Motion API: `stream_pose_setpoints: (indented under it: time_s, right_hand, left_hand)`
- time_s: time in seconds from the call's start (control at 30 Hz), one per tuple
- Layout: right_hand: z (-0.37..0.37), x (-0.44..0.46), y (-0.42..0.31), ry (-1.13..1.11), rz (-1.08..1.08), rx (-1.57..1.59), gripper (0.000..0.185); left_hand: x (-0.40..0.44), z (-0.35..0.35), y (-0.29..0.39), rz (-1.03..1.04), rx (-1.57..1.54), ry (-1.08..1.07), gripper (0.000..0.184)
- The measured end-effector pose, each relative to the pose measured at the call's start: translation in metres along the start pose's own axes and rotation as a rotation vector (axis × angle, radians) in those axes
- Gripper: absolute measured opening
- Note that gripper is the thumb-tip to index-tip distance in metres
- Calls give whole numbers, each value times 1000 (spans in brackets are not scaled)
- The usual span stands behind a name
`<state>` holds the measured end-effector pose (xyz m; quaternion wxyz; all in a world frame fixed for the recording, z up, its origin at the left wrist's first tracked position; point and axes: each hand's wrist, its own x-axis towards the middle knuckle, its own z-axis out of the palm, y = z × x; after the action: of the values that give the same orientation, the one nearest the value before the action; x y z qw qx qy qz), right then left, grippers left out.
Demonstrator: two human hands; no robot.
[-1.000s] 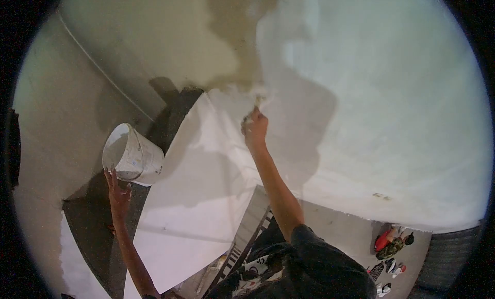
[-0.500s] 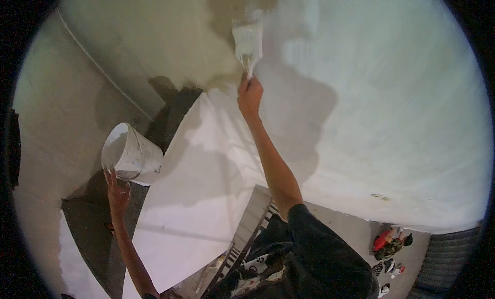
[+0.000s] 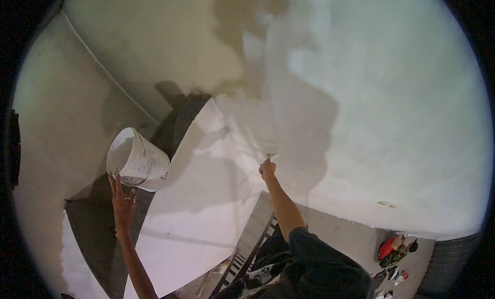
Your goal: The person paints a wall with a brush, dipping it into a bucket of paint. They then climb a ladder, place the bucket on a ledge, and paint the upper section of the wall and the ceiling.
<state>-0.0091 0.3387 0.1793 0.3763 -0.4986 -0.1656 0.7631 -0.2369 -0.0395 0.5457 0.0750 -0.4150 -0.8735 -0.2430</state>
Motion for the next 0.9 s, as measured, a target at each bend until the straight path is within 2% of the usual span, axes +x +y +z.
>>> stream_pose_setpoints:
  time_s: [0.03, 0.13, 0.17, 0.23, 0.37, 0.5, 0.57, 0.67, 0.7, 0.8, 0.87, 0.9]
  right_hand:
    - [-1, -4, -6, -14, 99, 211, 38]
    - [16, -10, -41, -68, -145, -75, 35]
    - [26, -23, -54, -137, -137, 76, 36]
    - [61, -75, -81, -97, -251, 32, 35]
    - [114, -155, -132, -299, -390, 101, 34]
    - [159, -218, -182, -440, -524, 95, 36]
    - [177, -233, -201, -446, -686, -3, 38]
    - [190, -225, -219, -340, -922, -208, 47]
    - [187, -229, -222, -315, -891, -246, 47]
    - [152, -182, -207, -171, -954, -382, 42]
    - [114, -127, -181, -5, -1078, -557, 35]
    - [93, -117, -170, 52, -1059, -606, 30]
  left_hand:
    - [0, 1, -1, 15, 11, 24, 78]
    - [1, -1, -3, 15, 31, 10, 79]
    - [1, -1, -3, 7, 34, -12, 79]
    - [-1, -1, 0, -22, 14, -16, 79]
    - [1, -3, 6, -59, -34, -40, 79]
    - [-3, 5, -5, 39, 102, 13, 79]
    - [0, 7, -5, 29, 118, 37, 80]
    - [0, 9, -3, 111, 176, 98, 76]
    - [1, 12, -7, 98, 162, 94, 77]
    - [2, 15, -9, 39, 98, 85, 79]
    - [1, 8, 3, -12, 42, 50, 80]
    - [1, 13, -10, 96, 197, 102, 82]
